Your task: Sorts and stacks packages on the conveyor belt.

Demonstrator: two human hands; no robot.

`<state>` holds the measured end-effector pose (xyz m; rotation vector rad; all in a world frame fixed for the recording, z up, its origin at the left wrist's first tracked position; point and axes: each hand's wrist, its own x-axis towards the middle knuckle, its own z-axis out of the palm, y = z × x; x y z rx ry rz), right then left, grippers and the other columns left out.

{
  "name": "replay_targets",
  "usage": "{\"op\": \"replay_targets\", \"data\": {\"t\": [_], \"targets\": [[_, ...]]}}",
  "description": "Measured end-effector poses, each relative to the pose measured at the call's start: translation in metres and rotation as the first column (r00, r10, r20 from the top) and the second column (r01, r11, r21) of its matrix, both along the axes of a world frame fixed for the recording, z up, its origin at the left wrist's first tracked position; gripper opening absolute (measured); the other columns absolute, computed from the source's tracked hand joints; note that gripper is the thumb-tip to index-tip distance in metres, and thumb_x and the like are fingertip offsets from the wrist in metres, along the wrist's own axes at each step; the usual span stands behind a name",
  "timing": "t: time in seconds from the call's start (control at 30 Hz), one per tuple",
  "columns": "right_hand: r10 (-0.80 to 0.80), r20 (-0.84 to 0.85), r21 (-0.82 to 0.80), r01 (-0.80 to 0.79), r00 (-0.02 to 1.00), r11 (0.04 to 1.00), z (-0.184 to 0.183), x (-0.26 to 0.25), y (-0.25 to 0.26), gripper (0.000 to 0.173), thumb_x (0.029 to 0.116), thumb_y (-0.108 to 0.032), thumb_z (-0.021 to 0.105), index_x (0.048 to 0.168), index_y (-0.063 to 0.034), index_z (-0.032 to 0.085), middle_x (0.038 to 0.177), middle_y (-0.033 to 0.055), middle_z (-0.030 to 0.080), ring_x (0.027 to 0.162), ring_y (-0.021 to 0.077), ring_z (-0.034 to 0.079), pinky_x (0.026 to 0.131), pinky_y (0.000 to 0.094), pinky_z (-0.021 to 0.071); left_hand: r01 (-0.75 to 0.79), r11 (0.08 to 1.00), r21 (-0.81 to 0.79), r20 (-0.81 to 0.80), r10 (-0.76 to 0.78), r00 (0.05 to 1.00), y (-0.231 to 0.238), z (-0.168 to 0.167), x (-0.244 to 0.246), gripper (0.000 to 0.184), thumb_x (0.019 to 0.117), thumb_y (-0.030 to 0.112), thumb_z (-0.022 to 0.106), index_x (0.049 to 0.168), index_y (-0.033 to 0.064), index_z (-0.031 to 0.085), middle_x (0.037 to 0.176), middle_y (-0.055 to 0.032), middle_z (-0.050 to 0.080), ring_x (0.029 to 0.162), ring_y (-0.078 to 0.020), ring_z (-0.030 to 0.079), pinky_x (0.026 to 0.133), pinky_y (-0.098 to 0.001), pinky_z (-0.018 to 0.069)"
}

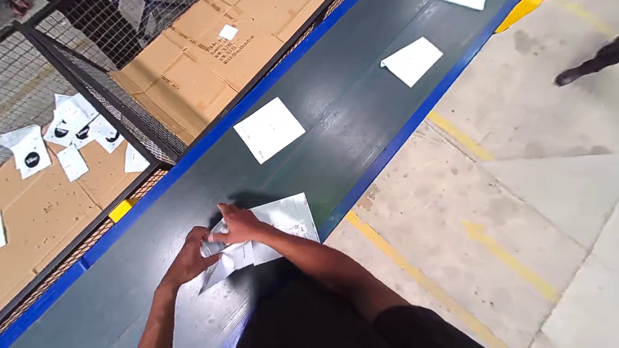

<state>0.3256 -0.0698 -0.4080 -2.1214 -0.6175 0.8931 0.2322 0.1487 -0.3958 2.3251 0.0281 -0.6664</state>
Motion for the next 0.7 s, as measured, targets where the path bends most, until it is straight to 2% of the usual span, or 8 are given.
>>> {"op": "replay_targets", "data": {"t": [0.07,0.17,0.23,0.3,0.37,0.43,0.6,0.7], "targets": [[0.066,0.001,0.156,-0.065,0.998,0.986,-0.001,0.038,0.021,0.043,0.0903,-0.021,0.071,0.130,-0.0055,0.061,0.109,0.0145,0.072,0.099,0.0304,0.070,0.085,0.0554,0.0570,-0.080,0.997,0.007,0.204,0.077,0.976,-0.016,0.010,-0.015,0.077,0.0718,0.039,0.089,0.133,0.0030,0.060,0.138,-0.0200,0.058,0.132,-0.0359,0.052,0.111,-0.0546,0.0437],[-0.217,0.011,0.495,0.183,0.976,0.849,0.009,0.136,0.014,0.027,0.0945,-0.002,0.063,0.121,0.0050,0.066,0.117,0.0165,0.070,0.111,0.0227,0.067,0.101,0.0404,0.0543,-0.426,0.899,-0.106,0.400,0.431,0.809,-0.028,0.023,-0.044,0.094,0.0779,0.047,0.087,0.145,-0.0032,0.045,0.149,-0.0276,0.045,0.140,-0.0377,0.044,0.110,-0.0536,0.0454],[-0.519,-0.262,0.494,0.575,0.814,0.652,0.016,0.200,-0.003,0.058,0.0995,-0.024,0.068,0.147,-0.0025,0.042,0.134,0.0190,0.061,0.114,0.0259,0.067,0.092,0.0437,0.0597,-0.608,0.789,-0.093,0.364,0.595,0.716,-0.045,0.015,-0.074,0.090,0.0828,0.048,0.083,0.145,-0.0051,0.044,0.146,-0.0300,0.047,0.134,-0.0394,0.049,0.103,-0.0542,0.0504],[-0.542,-0.126,0.369,0.547,0.831,0.752,0.006,0.226,-0.015,0.090,0.0908,-0.035,0.078,0.158,-0.0052,0.027,0.154,0.0189,0.046,0.135,0.0260,0.055,0.106,0.0431,0.0534,-0.654,0.755,0.045,0.275,0.620,0.735,-0.068,0.000,-0.106,0.099,0.0810,0.057,0.079,0.147,-0.0068,0.044,0.147,-0.0344,0.045,0.134,-0.0477,0.047,0.105,-0.0615,0.0457],[-0.138,0.351,0.012,0.143,0.926,0.990,-0.024,0.221,-0.033,0.112,0.0757,-0.050,0.087,0.159,-0.0018,0.031,0.163,0.0188,0.036,0.151,0.0302,0.035,0.124,0.0494,0.0315,-0.574,0.787,0.225,0.199,0.540,0.818,-0.087,-0.023,-0.120,0.118,0.0724,0.069,0.079,0.153,-0.0059,0.037,0.152,-0.0377,0.037,0.138,-0.0574,0.038,0.110,-0.0715,0.0347],[0.218,0.444,-0.371,-0.043,0.869,0.928,-0.038,0.185,-0.033,0.130,0.0580,-0.063,0.092,0.160,-0.0089,0.032,0.166,0.0153,0.031,0.152,0.0385,0.029,0.119,0.0694,0.0244,-0.499,0.790,0.357,0.143,0.482,0.864,-0.095,-0.036,-0.135,0.130,0.0645,0.071,0.084,0.157,-0.0036,0.031,0.152,-0.0424,0.031,0.136,-0.0659,0.033,0.103,-0.0804,0.0322],[0.319,0.429,-0.545,-0.039,0.845,0.838,-0.041,0.115,0.003,0.140,0.0357,-0.076,0.089,0.148,-0.0053,0.044,0.146,0.0240,0.049,0.135,0.0439,0.047,0.110,0.0688,0.0349,-0.569,0.713,0.409,0.029,0.613,0.789,-0.054,-0.036,-0.161,0.141,0.0544,0.056,0.096,0.160,-0.0001,0.021,0.143,-0.0438,0.041,0.131,-0.0631,0.042,0.103,-0.0769,0.0354],[0.259,0.329,-0.550,-0.038,0.908,0.834,-0.037,0.083,0.019,0.121,0.0509,-0.081,0.081,0.136,0.0008,0.056,0.143,0.0238,0.051,0.131,0.0420,0.049,0.102,0.0630,0.0442,-0.624,0.735,0.266,-0.007,0.649,0.761,-0.018,-0.046,-0.187,0.130,0.0562,0.047,0.099,0.153,-0.0028,0.028,0.139,-0.0336,0.052,0.129,-0.0436,0.055,0.108,-0.0577,0.0461]]}}
